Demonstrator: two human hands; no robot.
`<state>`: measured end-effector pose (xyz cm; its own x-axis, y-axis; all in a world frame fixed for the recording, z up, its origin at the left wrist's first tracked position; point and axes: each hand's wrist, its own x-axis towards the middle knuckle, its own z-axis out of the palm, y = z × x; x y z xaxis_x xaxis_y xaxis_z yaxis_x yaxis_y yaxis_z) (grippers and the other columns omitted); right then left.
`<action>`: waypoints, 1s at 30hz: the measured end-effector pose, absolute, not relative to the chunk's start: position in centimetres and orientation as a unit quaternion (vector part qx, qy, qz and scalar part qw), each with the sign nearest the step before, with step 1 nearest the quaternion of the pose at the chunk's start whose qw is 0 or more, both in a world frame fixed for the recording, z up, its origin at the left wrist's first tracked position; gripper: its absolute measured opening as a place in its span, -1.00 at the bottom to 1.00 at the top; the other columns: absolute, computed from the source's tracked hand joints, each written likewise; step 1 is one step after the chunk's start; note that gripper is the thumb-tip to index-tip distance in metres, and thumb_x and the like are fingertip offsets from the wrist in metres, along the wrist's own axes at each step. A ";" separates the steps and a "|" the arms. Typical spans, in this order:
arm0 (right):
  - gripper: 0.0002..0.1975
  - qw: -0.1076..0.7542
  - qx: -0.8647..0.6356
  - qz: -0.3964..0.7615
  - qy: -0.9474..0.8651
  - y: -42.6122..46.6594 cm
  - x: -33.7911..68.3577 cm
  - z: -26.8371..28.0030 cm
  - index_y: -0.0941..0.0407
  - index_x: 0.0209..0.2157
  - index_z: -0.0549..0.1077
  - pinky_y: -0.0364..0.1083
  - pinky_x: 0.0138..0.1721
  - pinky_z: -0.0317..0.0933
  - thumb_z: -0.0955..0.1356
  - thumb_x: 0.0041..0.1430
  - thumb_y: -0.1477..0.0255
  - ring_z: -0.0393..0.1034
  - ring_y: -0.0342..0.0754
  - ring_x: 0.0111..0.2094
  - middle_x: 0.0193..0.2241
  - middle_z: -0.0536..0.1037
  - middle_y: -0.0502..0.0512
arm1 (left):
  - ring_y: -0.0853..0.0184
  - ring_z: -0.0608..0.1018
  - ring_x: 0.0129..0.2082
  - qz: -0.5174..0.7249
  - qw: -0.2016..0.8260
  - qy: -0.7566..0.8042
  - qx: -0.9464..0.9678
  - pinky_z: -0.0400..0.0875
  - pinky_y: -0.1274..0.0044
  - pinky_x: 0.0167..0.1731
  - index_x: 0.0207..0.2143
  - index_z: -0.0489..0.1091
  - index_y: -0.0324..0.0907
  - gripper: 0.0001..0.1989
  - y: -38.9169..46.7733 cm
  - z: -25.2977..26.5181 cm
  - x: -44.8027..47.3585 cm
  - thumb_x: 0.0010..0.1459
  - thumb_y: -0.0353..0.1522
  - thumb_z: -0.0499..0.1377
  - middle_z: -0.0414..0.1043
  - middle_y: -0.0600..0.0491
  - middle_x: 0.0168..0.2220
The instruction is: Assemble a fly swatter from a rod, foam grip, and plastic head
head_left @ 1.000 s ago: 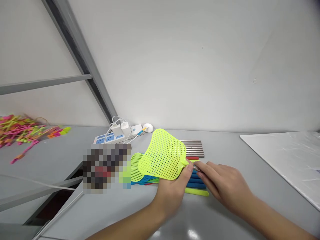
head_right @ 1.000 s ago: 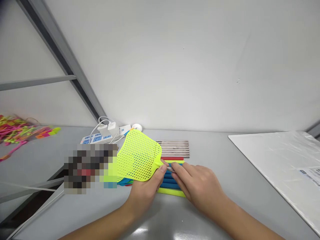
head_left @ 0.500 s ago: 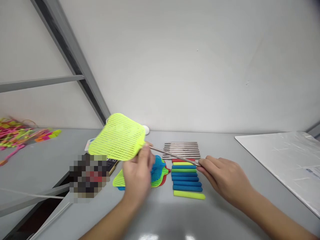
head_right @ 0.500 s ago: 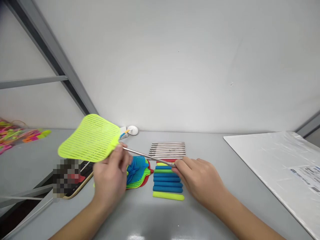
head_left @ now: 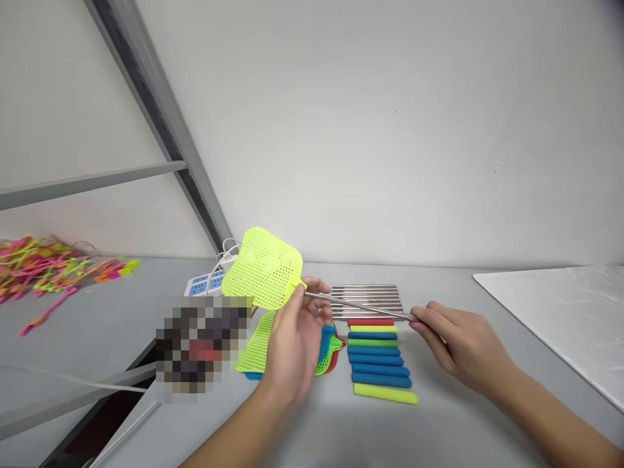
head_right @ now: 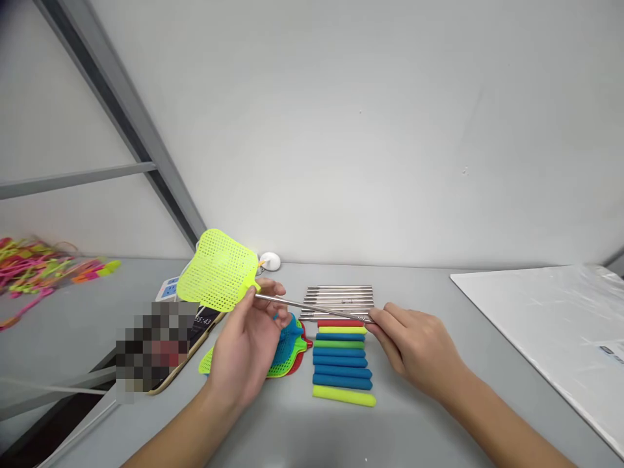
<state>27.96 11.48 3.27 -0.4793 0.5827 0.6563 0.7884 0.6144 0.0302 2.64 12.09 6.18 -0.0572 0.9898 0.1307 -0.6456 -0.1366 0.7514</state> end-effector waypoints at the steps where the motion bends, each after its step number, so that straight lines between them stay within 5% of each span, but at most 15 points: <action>1: -0.91 0.306 -0.404 -0.168 -0.845 11.5 28.2 3.2 0.10 -0.18 0.38 -0.15 -0.53 -0.08 0.24 0.36 0.48 0.03 -0.17 -0.59 -0.53 0.31 -0.08 | 0.42 0.44 -0.39 0.675 0.614 0.256 0.319 0.41 0.56 -0.37 -0.21 0.46 -0.17 -0.83 12.0 6.2 2.5 0.29 -0.28 0.13 0.42 0.01 -0.24; 10: -0.80 0.297 -0.407 -0.176 -0.846 11.2 28.3 2.8 0.10 -0.03 0.40 -0.12 -0.53 -0.08 0.26 0.35 0.48 0.02 -0.17 -0.61 -0.53 0.30 -0.08 | 0.30 0.60 -0.32 0.644 0.655 0.240 0.316 0.48 0.46 -0.22 -0.21 0.46 -0.13 -0.79 12.0 6.4 1.8 0.34 -0.26 0.07 0.53 0.01 -0.22; 25: -0.72 0.268 -0.410 -0.169 -0.856 10.5 27.7 3.4 0.11 0.09 0.33 -0.13 -0.54 -0.01 0.22 0.39 0.43 0.13 -0.18 -0.63 -0.53 0.37 -0.09 | 0.27 0.58 -0.37 0.619 0.524 0.323 0.488 0.48 0.38 -0.25 -0.17 0.47 -0.10 -0.77 11.0 4.7 2.5 0.34 -0.22 0.08 0.54 -0.02 -0.16; 30: -0.82 0.247 -0.383 -0.196 -0.868 9.5 26.8 4.0 0.11 -0.09 0.38 -0.11 -0.57 -0.07 0.19 0.41 0.41 0.19 -0.17 -0.63 -0.55 0.35 -0.08 | 0.22 0.58 -0.28 0.558 0.539 0.323 0.541 0.44 0.37 -0.12 -0.15 0.53 -0.09 -0.68 9.2 4.4 3.2 0.33 -0.14 0.07 0.55 -0.04 -0.12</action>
<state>26.81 9.54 3.96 -0.5850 0.5688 0.5781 0.7618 0.6300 0.1510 3.20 9.20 4.45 0.1671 0.9522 0.2556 -0.2522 -0.2093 0.9448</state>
